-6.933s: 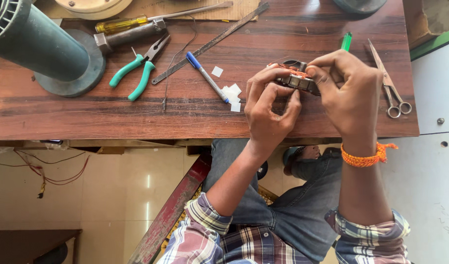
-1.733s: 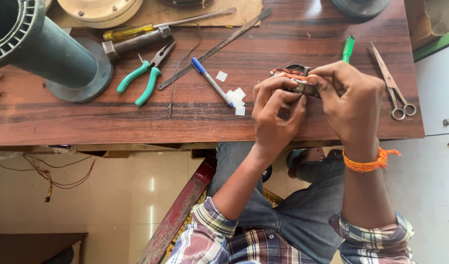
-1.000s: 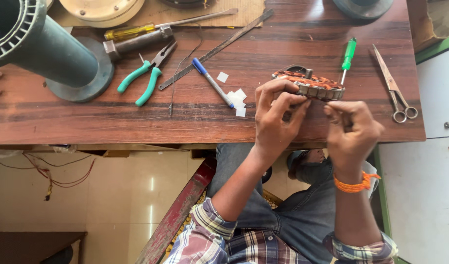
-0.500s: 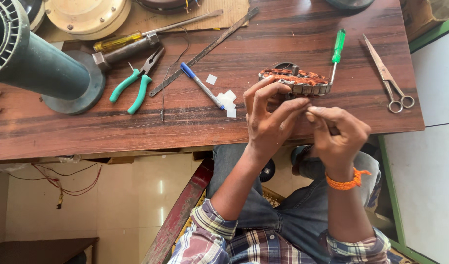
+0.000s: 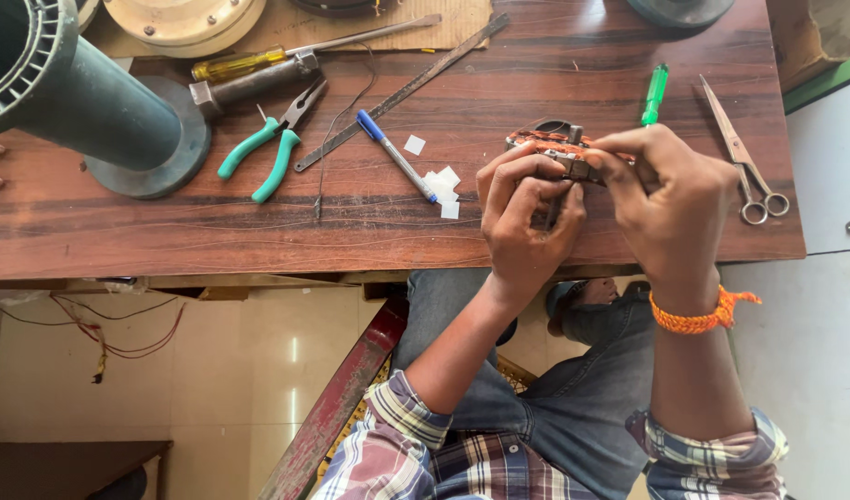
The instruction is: The person sits at a workbench and winds copper wire by hand around the slots of a motor armature, pressing the wire into place with their fingers and turning the armature as they work. Near the end they pick up a green-handled screwdriver and use it on the armature while continuing to work the wire.
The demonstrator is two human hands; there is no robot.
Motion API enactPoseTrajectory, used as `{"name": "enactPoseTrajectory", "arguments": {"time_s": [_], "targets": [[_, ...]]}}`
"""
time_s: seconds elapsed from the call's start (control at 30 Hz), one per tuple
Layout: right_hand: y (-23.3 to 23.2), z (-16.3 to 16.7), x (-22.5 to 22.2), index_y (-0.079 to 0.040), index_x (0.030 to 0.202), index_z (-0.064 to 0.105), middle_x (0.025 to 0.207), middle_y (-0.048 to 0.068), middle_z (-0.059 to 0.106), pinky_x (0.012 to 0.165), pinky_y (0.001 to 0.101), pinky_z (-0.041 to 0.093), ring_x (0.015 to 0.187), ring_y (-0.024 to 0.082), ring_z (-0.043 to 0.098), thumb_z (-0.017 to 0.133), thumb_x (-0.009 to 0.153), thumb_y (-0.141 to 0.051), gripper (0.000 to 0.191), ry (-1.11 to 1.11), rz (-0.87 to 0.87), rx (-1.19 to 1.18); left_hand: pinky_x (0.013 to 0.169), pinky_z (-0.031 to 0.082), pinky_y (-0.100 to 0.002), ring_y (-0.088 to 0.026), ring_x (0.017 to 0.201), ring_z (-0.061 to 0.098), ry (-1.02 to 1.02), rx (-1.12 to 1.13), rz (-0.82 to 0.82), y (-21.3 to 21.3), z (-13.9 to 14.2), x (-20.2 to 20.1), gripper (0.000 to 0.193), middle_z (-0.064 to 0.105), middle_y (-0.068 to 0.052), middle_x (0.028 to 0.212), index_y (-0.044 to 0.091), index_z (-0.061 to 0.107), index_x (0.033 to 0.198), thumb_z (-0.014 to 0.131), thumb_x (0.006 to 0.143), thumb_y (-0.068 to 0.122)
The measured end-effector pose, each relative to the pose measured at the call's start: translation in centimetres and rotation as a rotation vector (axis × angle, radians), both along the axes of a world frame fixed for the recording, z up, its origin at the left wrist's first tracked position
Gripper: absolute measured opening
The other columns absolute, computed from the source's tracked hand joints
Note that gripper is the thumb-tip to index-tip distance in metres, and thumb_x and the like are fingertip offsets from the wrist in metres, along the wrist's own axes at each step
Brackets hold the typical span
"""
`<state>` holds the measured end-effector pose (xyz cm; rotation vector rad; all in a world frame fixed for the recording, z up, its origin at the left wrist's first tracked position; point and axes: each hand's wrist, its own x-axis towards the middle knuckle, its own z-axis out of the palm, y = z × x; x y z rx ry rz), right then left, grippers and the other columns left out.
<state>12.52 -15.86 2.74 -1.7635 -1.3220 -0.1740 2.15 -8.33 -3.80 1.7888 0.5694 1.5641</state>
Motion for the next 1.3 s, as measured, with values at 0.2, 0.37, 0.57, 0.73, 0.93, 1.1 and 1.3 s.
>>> {"name": "enactPoseTrajectory", "arguments": {"time_s": [0.2, 0.37, 0.57, 0.73, 0.93, 1.1, 1.3], "targets": [[1.9, 1.0, -0.3, 0.002, 0.101, 0.072, 0.075, 0.006, 0.065, 0.061, 0.0245, 0.041, 0.063, 0.007, 0.054, 0.080, 0.104, -0.004, 0.010, 0.038, -0.017, -0.070, 0.107, 0.049, -0.037, -0.026, 0.122, 0.060, 0.001, -0.035, -0.004, 0.0, 0.3, -0.2, 0.016, 0.064, -0.004, 0.112, 0.005, 0.064, 0.090, 0.079, 0.086, 0.001], [1.0, 0.3, 1.0, 0.000, 0.105, 0.072, 0.082, -0.002, 0.065, 0.060, 0.0215, 0.038, 0.069, 0.002, 0.050, 0.079, 0.108, -0.006, 0.009, 0.213, -0.064, -0.089, 0.106, 0.048, -0.038, -0.026, 0.119, 0.060, 0.022, -0.032, 0.019, -0.2, 0.8, -0.1, 0.016, 0.064, -0.005, 0.109, 0.005, 0.065, 0.089, 0.078, 0.083, 0.000], [-2.0, -2.3, 1.6, 0.002, 0.102, 0.070, 0.078, -0.003, 0.058, 0.060, 0.0190, 0.035, 0.067, 0.001, 0.046, 0.080, 0.107, -0.007, 0.014, 0.170, -0.108, -0.012, 0.106, 0.048, -0.036, -0.025, 0.120, 0.059, 0.035, -0.041, -0.004, -0.3, 1.0, -0.3, 0.015, 0.064, -0.005, 0.110, 0.005, 0.065, 0.091, 0.078, 0.085, 0.000], [-3.6, -4.9, 0.4, 0.001, 0.101, 0.070, 0.073, -0.002, 0.059, 0.057, 0.0193, 0.033, 0.062, 0.001, 0.044, 0.080, 0.107, -0.005, 0.013, 0.211, -0.157, 0.009, 0.105, 0.048, -0.036, -0.024, 0.119, 0.060, 0.039, -0.047, -0.012, -0.3, 0.9, -0.4, 0.014, 0.065, -0.005, 0.112, 0.005, 0.066, 0.092, 0.078, 0.086, 0.001], [-3.1, -6.9, -0.3, 0.002, 0.107, 0.070, 0.087, 0.005, 0.073, 0.065, 0.0186, 0.047, 0.075, 0.000, 0.061, 0.074, 0.109, 0.001, 0.004, 0.218, -0.091, 0.121, 0.106, 0.048, -0.036, -0.026, 0.124, 0.060, 0.043, -0.039, 0.015, -0.4, 0.5, -0.1, 0.014, 0.064, -0.006, 0.112, 0.004, 0.066, 0.092, 0.078, 0.086, 0.001], [-2.8, -7.4, -0.8, 0.002, 0.108, 0.071, 0.093, 0.011, 0.075, 0.073, 0.0225, 0.054, 0.081, 0.007, 0.068, 0.070, 0.105, 0.006, 0.005, 0.153, -0.067, 0.122, 0.107, 0.047, -0.038, -0.026, 0.124, 0.058, 0.047, -0.031, 0.019, -0.5, 0.0, 0.1, 0.016, 0.063, -0.005, 0.113, 0.005, 0.065, 0.093, 0.078, 0.086, 0.001], [-2.3, -8.5, -2.2, 0.002, 0.105, 0.071, 0.094, 0.013, 0.075, 0.077, 0.0260, 0.057, 0.084, 0.015, 0.072, 0.066, 0.097, 0.010, 0.012, 0.192, -0.059, 0.147, 0.106, 0.046, -0.039, -0.025, 0.126, 0.055, 0.101, 0.075, -0.068, 1.0, -0.7, -0.5, 0.018, 0.063, -0.003, 0.113, 0.010, 0.068, 0.099, 0.080, 0.088, 0.002]]}}
